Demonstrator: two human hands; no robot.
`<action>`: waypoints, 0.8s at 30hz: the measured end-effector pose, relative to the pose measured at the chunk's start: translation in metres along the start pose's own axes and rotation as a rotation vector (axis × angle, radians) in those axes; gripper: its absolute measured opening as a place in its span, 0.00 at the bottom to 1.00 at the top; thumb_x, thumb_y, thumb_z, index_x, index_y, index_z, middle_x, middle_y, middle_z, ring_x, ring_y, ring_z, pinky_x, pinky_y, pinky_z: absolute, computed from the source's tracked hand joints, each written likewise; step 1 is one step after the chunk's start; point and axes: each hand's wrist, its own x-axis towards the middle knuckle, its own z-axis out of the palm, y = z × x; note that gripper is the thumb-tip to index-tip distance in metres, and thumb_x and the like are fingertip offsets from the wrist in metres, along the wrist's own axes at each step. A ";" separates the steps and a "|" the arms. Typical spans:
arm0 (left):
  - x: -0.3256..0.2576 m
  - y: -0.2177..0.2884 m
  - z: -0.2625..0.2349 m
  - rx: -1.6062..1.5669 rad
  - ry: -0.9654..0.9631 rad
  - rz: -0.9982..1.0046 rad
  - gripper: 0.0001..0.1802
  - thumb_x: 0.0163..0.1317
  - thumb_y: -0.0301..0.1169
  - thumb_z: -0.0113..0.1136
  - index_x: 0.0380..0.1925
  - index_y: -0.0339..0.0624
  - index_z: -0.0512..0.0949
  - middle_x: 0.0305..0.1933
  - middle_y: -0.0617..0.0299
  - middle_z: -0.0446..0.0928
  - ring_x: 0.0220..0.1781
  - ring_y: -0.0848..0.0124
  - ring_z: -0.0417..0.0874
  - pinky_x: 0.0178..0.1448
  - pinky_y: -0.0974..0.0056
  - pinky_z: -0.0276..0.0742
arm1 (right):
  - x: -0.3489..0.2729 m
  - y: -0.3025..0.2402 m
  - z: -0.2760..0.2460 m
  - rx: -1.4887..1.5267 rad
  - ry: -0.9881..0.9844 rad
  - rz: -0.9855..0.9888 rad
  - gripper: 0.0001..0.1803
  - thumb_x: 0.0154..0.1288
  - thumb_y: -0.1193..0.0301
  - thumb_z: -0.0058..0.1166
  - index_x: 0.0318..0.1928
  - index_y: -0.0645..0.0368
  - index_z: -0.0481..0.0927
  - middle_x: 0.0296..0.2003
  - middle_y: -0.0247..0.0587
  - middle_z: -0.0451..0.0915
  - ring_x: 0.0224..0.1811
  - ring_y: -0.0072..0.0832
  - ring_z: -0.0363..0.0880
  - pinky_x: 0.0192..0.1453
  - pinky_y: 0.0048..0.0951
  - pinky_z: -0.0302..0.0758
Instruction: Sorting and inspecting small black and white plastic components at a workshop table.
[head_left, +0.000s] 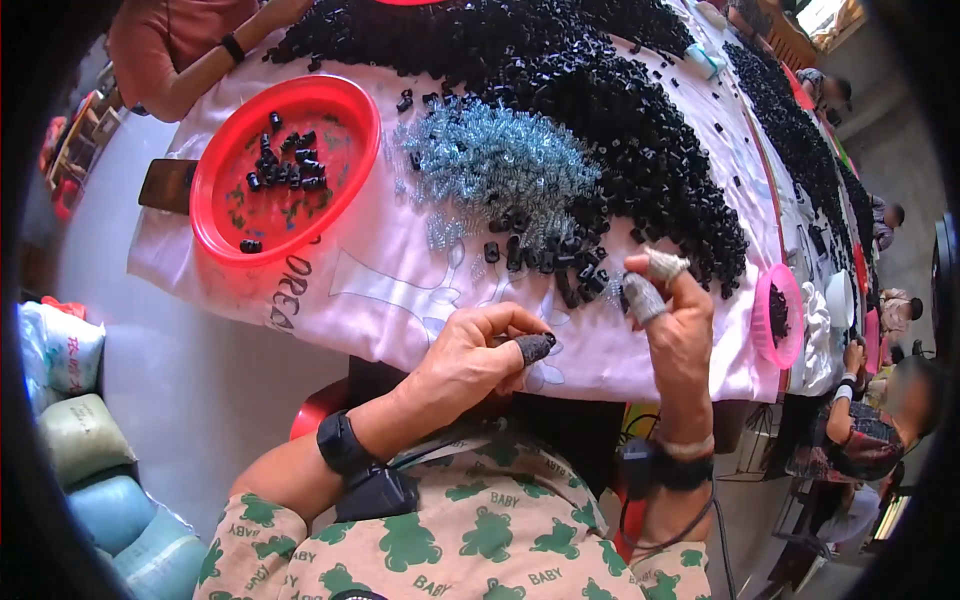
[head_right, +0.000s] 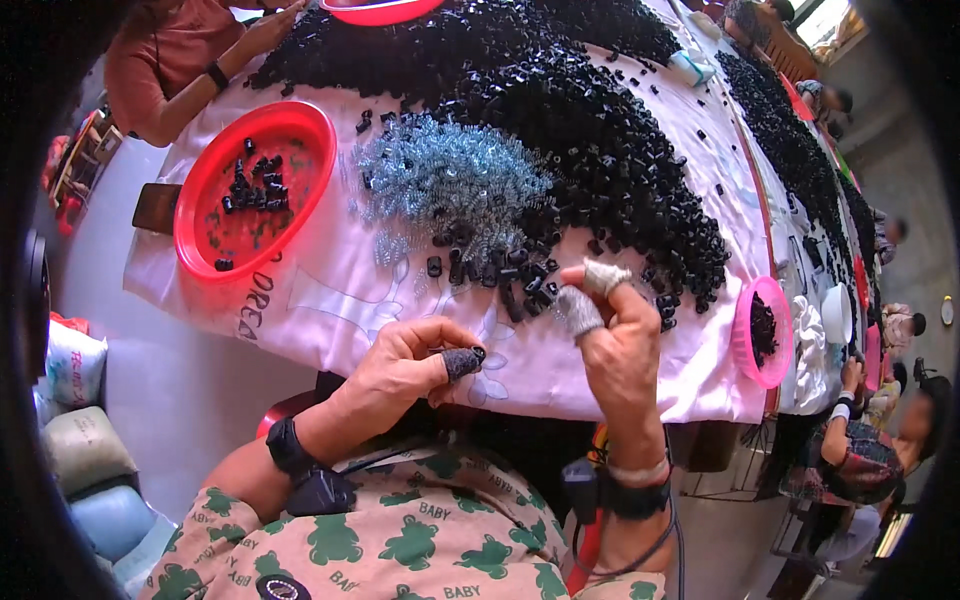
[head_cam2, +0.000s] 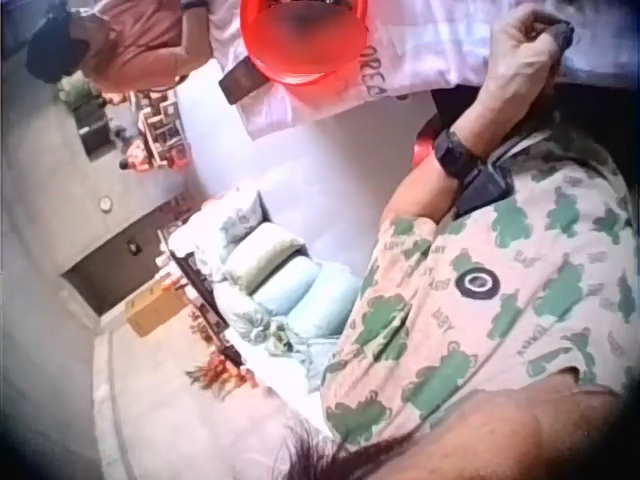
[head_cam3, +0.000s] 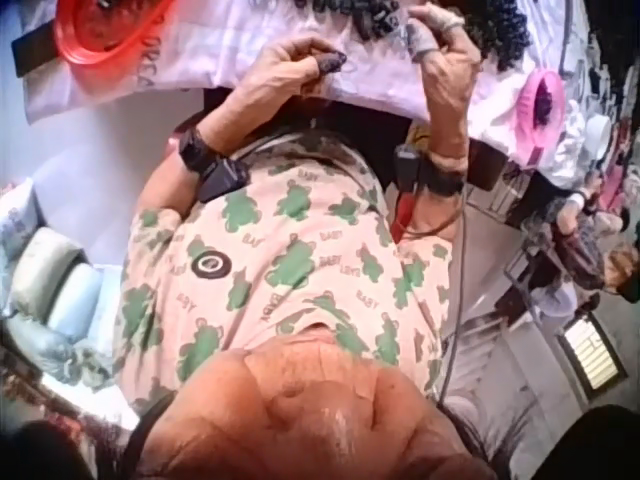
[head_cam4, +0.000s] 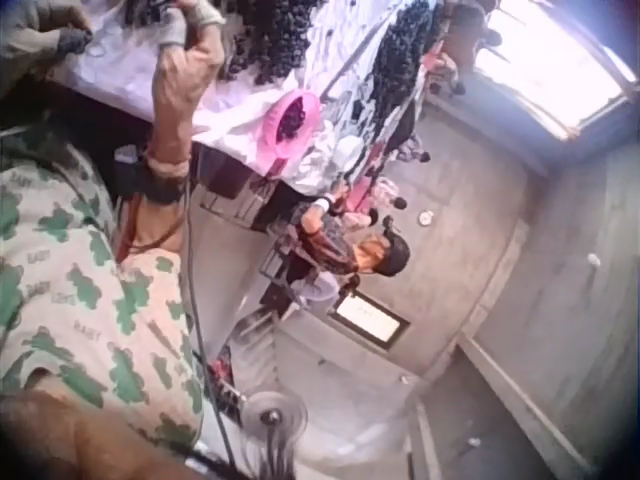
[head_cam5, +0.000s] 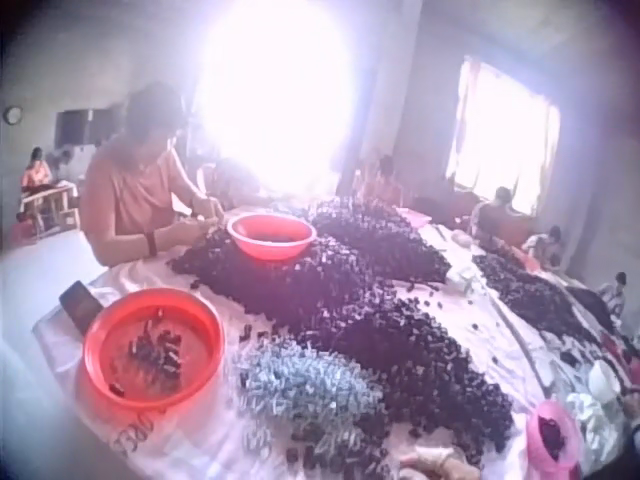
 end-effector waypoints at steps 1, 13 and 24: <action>-0.001 0.002 0.001 0.001 0.000 -0.009 0.10 0.64 0.30 0.58 0.41 0.35 0.79 0.25 0.68 0.75 0.23 0.83 0.71 0.27 0.77 0.66 | -0.012 -0.005 0.003 0.178 -0.037 0.095 0.10 0.63 0.77 0.56 0.45 0.60 0.81 0.34 0.30 0.79 0.28 0.14 0.73 0.31 0.19 0.72; -0.008 0.007 0.011 -0.006 -0.087 0.011 0.11 0.65 0.32 0.59 0.42 0.36 0.79 0.27 0.68 0.77 0.27 0.83 0.75 0.28 0.77 0.68 | -0.060 0.005 0.038 1.011 -0.112 0.402 0.13 0.65 0.72 0.58 0.48 0.62 0.78 0.32 0.31 0.78 0.31 0.17 0.76 0.36 0.17 0.74; -0.007 0.006 0.007 -0.016 -0.073 -0.012 0.13 0.65 0.31 0.58 0.45 0.33 0.78 0.33 0.64 0.80 0.27 0.82 0.77 0.29 0.78 0.72 | -0.060 0.010 0.038 0.725 -0.115 0.223 0.10 0.66 0.74 0.57 0.46 0.63 0.79 0.34 0.32 0.80 0.33 0.16 0.77 0.40 0.18 0.75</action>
